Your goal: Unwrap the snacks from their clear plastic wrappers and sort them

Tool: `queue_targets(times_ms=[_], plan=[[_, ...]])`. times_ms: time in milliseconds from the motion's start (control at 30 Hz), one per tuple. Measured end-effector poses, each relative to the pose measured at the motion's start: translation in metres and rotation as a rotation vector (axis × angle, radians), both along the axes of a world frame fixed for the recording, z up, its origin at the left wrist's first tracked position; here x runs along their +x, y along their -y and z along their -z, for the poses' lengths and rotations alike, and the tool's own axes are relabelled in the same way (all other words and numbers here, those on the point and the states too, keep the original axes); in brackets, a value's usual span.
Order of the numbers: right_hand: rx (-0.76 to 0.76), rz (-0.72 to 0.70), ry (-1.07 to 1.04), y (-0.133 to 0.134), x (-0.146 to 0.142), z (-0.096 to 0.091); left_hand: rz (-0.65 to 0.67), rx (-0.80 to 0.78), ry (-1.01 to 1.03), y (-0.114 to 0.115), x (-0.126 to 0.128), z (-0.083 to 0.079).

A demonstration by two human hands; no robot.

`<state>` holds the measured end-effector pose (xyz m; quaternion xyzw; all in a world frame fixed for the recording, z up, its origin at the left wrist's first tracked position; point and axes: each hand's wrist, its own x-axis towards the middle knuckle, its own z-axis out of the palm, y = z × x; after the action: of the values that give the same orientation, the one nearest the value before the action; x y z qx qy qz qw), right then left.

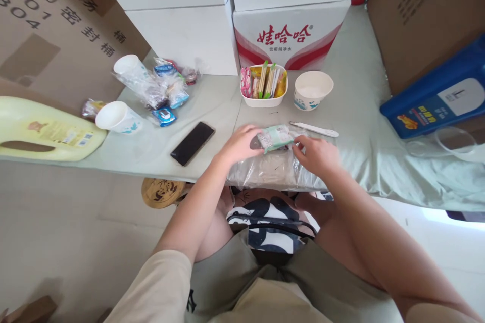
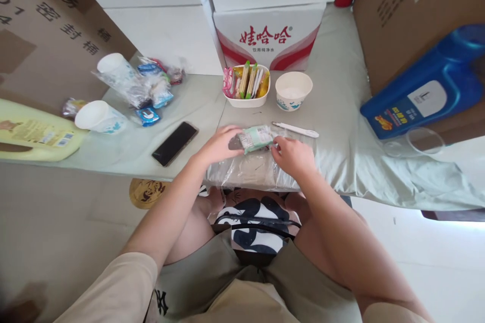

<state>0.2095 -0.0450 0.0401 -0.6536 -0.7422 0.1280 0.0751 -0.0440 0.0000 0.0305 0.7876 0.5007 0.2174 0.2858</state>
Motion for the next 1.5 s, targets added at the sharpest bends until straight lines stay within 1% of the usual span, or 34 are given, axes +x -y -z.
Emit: queue_targets(times_ms=[33, 100, 167, 200, 267, 333, 367, 400, 467, 533, 633, 733, 800, 867, 933, 1033, 1100, 1167, 1200, 1233, 1300, 1367, 1400, 1433, 1467, 1500], plan=[[0.053, -0.038, -0.020, -0.002, -0.002, 0.002, 0.017, -0.032, 0.000, -0.003, 0.002, 0.003], [0.150, -0.173, -0.067, -0.006, -0.006, 0.006, 0.023, -0.091, 0.032, -0.007, 0.004, 0.008], [0.206, -0.317, -0.095, -0.010, -0.010, 0.011, -0.005, -0.164, 0.101, -0.008, 0.006, 0.010], [0.215, -0.365, -0.097, -0.011, -0.012, 0.014, -0.041, -0.221, 0.158, -0.008, 0.008, 0.011], [0.199, -0.397, -0.073, -0.012, -0.017, 0.019, -0.184, -0.383, 0.319, -0.006, 0.012, 0.008], [0.173, -0.379, -0.043, -0.012, -0.022, 0.024, -0.371, -0.597, 0.511, -0.004, 0.017, 0.003], [0.164, -0.368, -0.037, -0.013, -0.024, 0.026, -0.431, -0.711, 0.600, -0.004, 0.019, -0.001], [0.160, -0.353, -0.038, -0.014, -0.025, 0.027, -0.458, -0.813, 0.682, -0.003, 0.020, -0.004], [0.156, -0.318, -0.070, -0.017, -0.026, 0.030, -0.427, -0.956, 0.827, -0.002, 0.021, -0.011], [0.139, -0.300, -0.152, -0.022, -0.023, 0.032, -0.363, -1.025, 0.922, -0.001, 0.018, -0.014], [0.075, -0.340, -0.334, -0.029, -0.015, 0.031, -0.311, -1.074, 0.936, 0.000, 0.012, -0.012], [0.066, -0.342, -0.472, -0.033, -0.008, 0.029, -0.315, -1.071, 0.900, -0.002, 0.008, -0.005], [0.107, -0.288, -0.502, -0.033, -0.005, 0.026, -0.390, -0.986, 0.863, -0.007, 0.006, 0.001], [0.155, -0.170, -0.480, -0.029, -0.003, 0.024, -0.492, -0.821, 0.785, -0.012, 0.004, 0.005], [0.207, -0.005, -0.447, -0.024, -0.001, 0.019, -0.540, -0.668, 0.692, -0.017, 0.001, 0.009], [0.325, 0.190, -0.498, -0.022, -0.001, 0.004, -0.510, -0.559, 0.602, -0.020, -0.005, 0.014], [0.393, 0.259, -0.556, -0.034, -0.008, -0.015, -0.467, -0.506, 0.548, -0.020, -0.010, 0.018], [0.408, 0.287, -0.561, -0.059, -0.026, -0.038, -0.417, -0.457, 0.489, -0.018, -0.013, 0.019], [0.395, 0.265, -0.547, -0.077, -0.038, -0.050, -0.395, -0.443, 0.475, -0.018, -0.014, 0.020], [0.390, 0.234, -0.526, -0.097, -0.051, -0.062, -0.374, -0.433, 0.470, -0.017, -0.016, 0.019], [0.328, 0.192, -0.399, -0.139, -0.079, -0.081, -0.346, -0.430, 0.462, -0.016, -0.017, 0.017], [0.185, 0.192, -0.197, -0.179, -0.105, -0.093, -0.333, -0.451, 0.443, -0.016, -0.019, 0.014], [0.115, 0.166, -0.099, -0.195, -0.115, -0.097, -0.327, -0.462, 0.425, -0.016, -0.019, 0.013], [0.063, 0.145, -0.015, -0.209, -0.125, -0.099, -0.319, -0.465, 0.404, -0.016, -0.020, 0.011], [0.020, 0.155, 0.058, -0.221, -0.132, -0.101, -0.308, -0.462, 0.384, -0.016, -0.021, 0.010], [-0.002, 0.146, 0.108, -0.230, -0.138, -0.102, -0.298, -0.451, 0.366, -0.016, -0.022, 0.009]])
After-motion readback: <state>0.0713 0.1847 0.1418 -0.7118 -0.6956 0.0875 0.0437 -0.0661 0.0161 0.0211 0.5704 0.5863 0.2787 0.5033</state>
